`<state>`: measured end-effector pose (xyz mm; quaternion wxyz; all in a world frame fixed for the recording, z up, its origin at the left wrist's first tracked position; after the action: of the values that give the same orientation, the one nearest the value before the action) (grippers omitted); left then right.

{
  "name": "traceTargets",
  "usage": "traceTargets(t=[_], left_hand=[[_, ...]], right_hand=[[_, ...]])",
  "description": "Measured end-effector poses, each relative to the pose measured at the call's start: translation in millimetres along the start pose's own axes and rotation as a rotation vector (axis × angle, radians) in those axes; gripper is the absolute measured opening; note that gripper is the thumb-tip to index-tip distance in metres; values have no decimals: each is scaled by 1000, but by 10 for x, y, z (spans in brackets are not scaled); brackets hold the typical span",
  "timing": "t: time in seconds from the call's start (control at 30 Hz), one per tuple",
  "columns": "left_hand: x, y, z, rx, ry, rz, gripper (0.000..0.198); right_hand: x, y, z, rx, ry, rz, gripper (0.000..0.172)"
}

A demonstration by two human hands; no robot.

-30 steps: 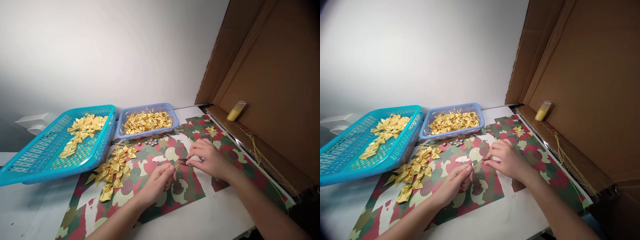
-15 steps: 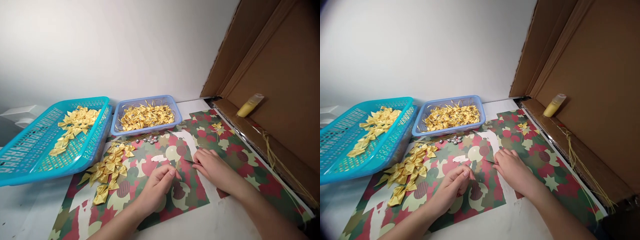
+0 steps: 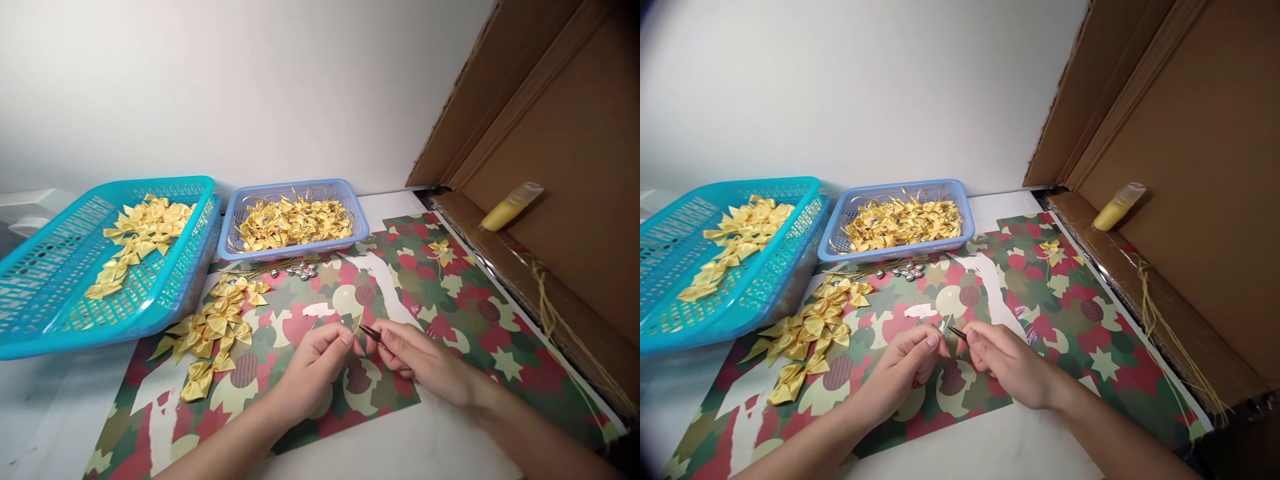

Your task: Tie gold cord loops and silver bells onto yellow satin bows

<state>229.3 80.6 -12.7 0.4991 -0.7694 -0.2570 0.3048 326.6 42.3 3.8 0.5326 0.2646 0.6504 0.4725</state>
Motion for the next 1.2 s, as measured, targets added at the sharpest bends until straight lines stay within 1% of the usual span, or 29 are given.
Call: traceTargets(t=[0.27,0.4,0.53,0.63,0.7,0.77,0.8,0.9,0.93,0.97,1.03,1.1,1.13,1.2], left_hand=[[3,-31,-37,54,27,21,42],[7,-27,-35,54,32,33,42],[3,-27,-29,56,36,27,42],[2,-30,-27,61,33,24,43],[11,-36,-32,60,31,26,43],[21,-43,-32,67,28,27,43],[22,-45,-28,75,25,27,42],[-19,-50,-29,130,38,6,40],[-48,-60,-56,176,72,-15,38],[-85,-76,-111,250,132,-44,36],[-181,-144,-292,475,314,-154,29],[-298,-264,-500,720,491,-325,19],[-353,-340,-579,808,544,-413,18],[-448,-481,-640,875,559,-528,30]], right_hand=[[32,-26,20,36,-36,39,42],[63,-52,18,42,-34,51,40],[74,-79,63,55,-82,52,40],[69,-53,77,62,-98,61,39],[66,-19,124,47,-132,72,39],[58,33,260,-60,-241,105,34],[45,67,366,-162,-333,129,31],[-25,155,725,-554,-673,158,23],[-36,161,820,-661,-758,149,22],[-41,169,895,-745,-825,153,21],[-7,184,958,-862,-869,200,19],[31,191,982,-919,-891,240,19],[45,192,989,-929,-905,252,19],[64,194,1000,-925,-928,268,21]])
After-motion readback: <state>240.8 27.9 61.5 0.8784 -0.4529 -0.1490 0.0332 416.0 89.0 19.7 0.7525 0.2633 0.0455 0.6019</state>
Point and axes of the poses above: each hand's wrist, its own x-axis towards the middle knuckle, its own z-axis out of the back of the hand, y = z × x, the point moved 9 cm from there along x, towards the middle knuckle, and after that the axes turned 4 degrees about -z, right-handed, at the moved point
